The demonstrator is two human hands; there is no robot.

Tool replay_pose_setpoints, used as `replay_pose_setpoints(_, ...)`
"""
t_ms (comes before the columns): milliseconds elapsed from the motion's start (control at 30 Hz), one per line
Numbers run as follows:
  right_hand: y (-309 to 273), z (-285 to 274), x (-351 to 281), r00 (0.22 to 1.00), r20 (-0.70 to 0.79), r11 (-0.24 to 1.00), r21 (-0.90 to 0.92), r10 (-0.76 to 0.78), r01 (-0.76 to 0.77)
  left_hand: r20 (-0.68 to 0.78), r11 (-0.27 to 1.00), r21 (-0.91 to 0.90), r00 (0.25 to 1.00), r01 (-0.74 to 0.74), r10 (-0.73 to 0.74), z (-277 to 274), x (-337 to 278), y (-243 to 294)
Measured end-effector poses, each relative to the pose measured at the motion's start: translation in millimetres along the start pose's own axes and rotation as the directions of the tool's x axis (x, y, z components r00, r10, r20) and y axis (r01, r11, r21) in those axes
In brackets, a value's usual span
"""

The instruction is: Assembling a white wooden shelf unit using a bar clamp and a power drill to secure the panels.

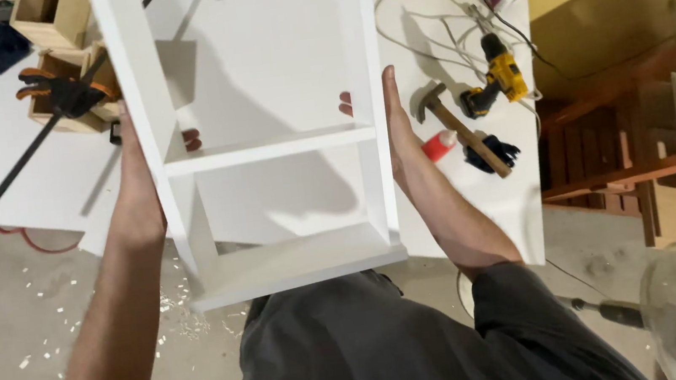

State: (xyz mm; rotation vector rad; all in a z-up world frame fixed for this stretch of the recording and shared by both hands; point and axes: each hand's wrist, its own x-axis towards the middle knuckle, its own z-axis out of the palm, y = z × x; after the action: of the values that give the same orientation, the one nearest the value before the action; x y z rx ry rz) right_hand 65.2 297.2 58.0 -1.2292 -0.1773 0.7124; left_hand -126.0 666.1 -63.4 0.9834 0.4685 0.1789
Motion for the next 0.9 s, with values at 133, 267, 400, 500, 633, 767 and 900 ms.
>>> replay_pose_setpoints(133,4.6,-20.3,52.8,0.980,-0.057,0.981,0.048,0.189,-0.186,-0.035,0.995,0.080,0.998,0.054,-0.052,29.4,28.4,14.4)
replay_pose_setpoints(267,50.4,-42.2,102.1,0.958,-0.093,0.953,0.164,0.270,-0.253,-0.081,0.984,0.156,0.994,0.087,-0.075,77.9,63.6,28.8)
replay_pose_setpoints(400,48.7,-46.0,114.8,0.929,-0.136,0.934,0.152,0.344,-0.323,-0.153,0.971,0.205,0.984,0.125,-0.095,103.3,83.9,40.1)
replay_pose_setpoints(500,46.1,-38.2,116.9,0.922,-0.254,0.948,0.207,0.292,-0.243,-0.163,0.956,0.249,0.980,0.154,-0.116,88.4,111.0,32.4)
replay_pose_setpoints(633,84.4,-89.5,162.9,0.968,-0.248,0.980,0.182,-0.030,0.077,-0.018,0.988,0.150,1.000,0.026,-0.024,39.6,182.5,3.8)
replay_pose_setpoints(767,78.3,-104.5,193.9,0.966,-0.243,0.979,0.160,-0.084,0.126,0.125,0.998,-0.049,0.991,0.043,-0.037,17.7,214.2,-10.1)
replay_pose_setpoints(900,75.0,-103.3,223.3,0.957,-0.250,0.971,0.145,-0.149,0.189,0.285,0.970,-0.227,0.958,0.086,-0.018,9.2,251.8,-4.3)
